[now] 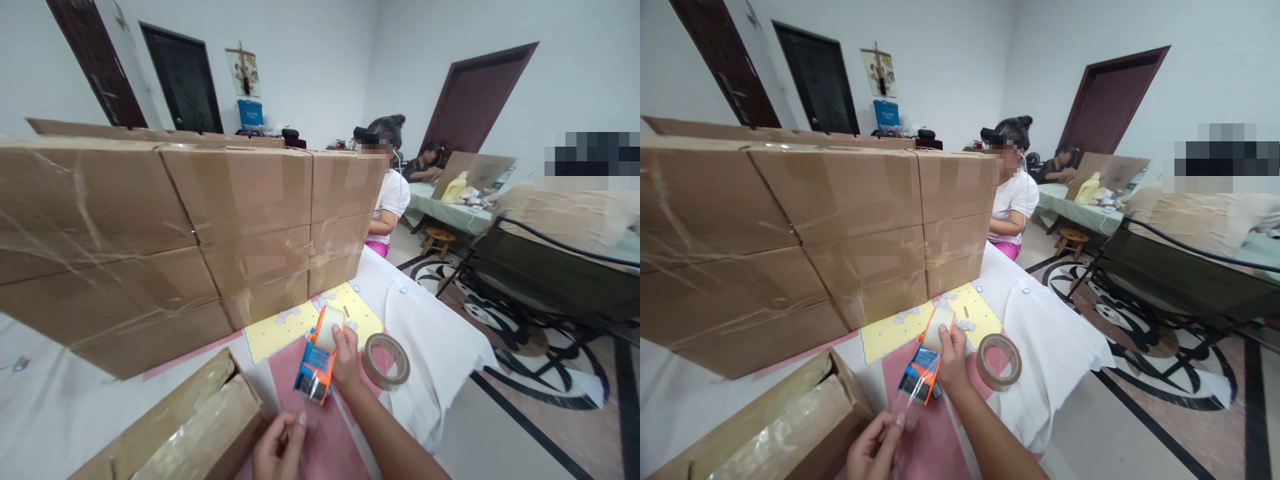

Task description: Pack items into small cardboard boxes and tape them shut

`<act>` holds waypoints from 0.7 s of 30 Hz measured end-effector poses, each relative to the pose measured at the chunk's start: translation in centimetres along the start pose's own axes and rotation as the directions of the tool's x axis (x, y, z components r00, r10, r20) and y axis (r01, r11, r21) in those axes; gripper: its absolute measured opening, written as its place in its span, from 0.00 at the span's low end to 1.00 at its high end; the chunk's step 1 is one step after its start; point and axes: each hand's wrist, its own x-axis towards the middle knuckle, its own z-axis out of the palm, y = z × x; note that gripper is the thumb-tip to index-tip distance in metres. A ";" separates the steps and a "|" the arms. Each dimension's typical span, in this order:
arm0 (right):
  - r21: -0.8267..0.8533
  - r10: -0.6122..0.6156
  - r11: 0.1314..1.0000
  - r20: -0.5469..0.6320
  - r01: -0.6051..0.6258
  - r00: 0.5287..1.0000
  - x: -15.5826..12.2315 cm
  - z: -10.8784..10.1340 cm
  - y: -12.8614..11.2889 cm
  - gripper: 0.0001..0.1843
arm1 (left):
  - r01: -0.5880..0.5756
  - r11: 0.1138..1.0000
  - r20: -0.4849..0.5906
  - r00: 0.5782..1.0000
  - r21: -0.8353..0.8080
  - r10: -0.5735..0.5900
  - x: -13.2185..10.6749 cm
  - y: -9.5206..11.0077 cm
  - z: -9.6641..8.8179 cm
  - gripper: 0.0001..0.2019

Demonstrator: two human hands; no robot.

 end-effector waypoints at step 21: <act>-0.002 -0.040 0.999 0.129 0.040 0.991 -0.2 0.4 -2.2 0.30 | -0.025 1.000 -0.033 0.999 -0.009 0.025 -0.3 0.5 0.1 0.33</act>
